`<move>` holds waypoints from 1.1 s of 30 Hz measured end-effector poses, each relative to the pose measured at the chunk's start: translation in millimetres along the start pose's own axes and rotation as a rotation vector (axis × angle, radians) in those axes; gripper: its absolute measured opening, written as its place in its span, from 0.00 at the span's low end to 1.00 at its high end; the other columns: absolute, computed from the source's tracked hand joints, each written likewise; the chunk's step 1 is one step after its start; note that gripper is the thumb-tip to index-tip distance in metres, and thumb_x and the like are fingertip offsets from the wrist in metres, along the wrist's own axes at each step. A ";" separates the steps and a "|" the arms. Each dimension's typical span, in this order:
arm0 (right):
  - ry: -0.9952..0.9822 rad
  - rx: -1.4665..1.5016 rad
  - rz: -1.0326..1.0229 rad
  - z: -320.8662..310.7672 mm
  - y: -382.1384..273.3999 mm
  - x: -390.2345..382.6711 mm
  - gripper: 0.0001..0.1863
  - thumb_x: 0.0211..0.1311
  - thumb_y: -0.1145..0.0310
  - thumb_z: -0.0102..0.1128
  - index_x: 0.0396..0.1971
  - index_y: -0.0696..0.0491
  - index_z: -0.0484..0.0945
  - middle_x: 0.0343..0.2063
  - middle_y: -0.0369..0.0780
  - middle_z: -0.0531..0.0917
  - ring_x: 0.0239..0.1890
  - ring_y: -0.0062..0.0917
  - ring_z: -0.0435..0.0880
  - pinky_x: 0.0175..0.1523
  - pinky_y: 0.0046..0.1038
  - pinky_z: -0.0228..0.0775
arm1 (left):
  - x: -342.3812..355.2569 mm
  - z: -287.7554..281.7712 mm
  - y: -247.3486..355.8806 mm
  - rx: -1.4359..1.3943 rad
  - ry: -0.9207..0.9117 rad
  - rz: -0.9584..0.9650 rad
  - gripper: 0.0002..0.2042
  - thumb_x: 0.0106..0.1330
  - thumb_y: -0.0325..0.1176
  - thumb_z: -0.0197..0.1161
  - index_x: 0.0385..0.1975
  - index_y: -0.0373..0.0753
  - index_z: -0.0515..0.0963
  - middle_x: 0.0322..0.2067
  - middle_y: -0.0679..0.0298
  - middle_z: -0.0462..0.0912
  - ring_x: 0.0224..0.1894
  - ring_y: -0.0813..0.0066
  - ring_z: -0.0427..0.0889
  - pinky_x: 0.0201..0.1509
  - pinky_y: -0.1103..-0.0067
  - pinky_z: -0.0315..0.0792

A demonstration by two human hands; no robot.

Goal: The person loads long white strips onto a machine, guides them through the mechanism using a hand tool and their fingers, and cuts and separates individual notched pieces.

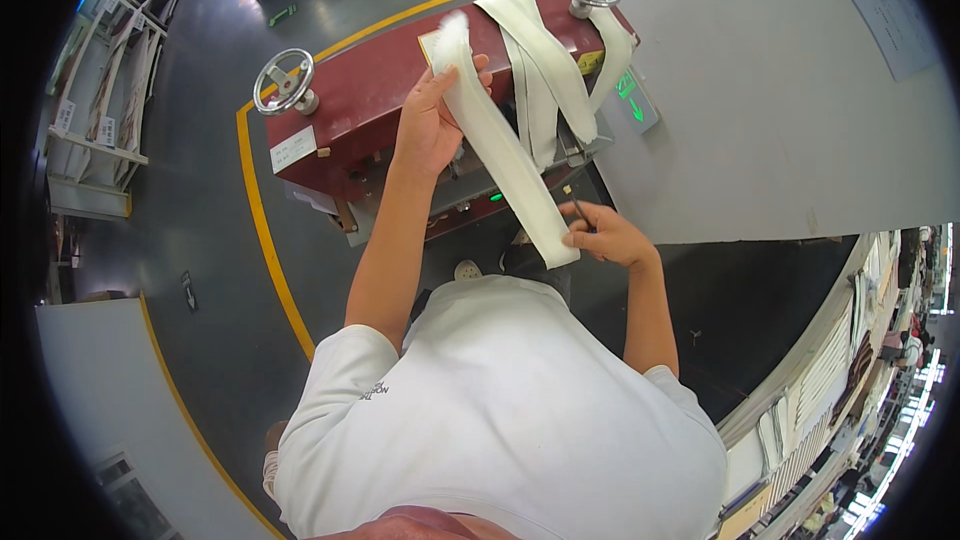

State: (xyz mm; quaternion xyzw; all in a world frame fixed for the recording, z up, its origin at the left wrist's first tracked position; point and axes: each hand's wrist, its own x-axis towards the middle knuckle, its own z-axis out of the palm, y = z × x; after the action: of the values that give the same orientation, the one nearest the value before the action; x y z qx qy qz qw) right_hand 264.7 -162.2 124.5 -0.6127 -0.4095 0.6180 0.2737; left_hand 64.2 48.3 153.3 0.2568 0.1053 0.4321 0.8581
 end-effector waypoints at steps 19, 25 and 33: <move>0.226 -0.087 -0.086 101.3 46.3 111.5 0.12 0.58 0.63 0.61 0.23 0.56 0.75 0.14 0.29 0.70 0.17 0.11 0.63 0.20 0.19 0.53 | -133.0 -118.0 -96.6 0.288 0.570 -0.428 0.12 0.68 0.41 0.53 0.41 0.40 0.74 0.34 0.69 0.77 0.37 0.81 0.76 0.40 0.80 0.70; 0.082 0.432 0.151 96.5 7.0 101.6 0.11 0.59 0.65 0.58 0.20 0.50 0.70 0.12 0.28 0.68 0.08 0.10 0.58 0.13 0.17 0.46 | -112.6 -123.5 -77.4 0.595 0.596 -0.222 0.12 0.65 0.40 0.56 0.26 0.39 0.77 0.21 0.72 0.74 0.23 0.86 0.71 0.28 0.86 0.63; 0.039 0.445 0.168 96.5 -1.6 136.7 0.11 0.59 0.65 0.57 0.20 0.51 0.71 0.11 0.28 0.67 0.08 0.11 0.58 0.13 0.18 0.48 | -89.9 -146.1 -64.3 0.593 0.743 -0.260 0.10 0.58 0.38 0.57 0.23 0.36 0.76 0.18 0.69 0.74 0.19 0.82 0.70 0.22 0.82 0.61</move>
State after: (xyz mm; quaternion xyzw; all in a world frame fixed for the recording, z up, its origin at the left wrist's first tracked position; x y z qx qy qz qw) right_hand 156.1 -63.1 44.7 -0.5812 -0.2054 0.7016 0.3574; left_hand -4.8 -3.9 -8.2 0.3032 0.5536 0.3353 0.6994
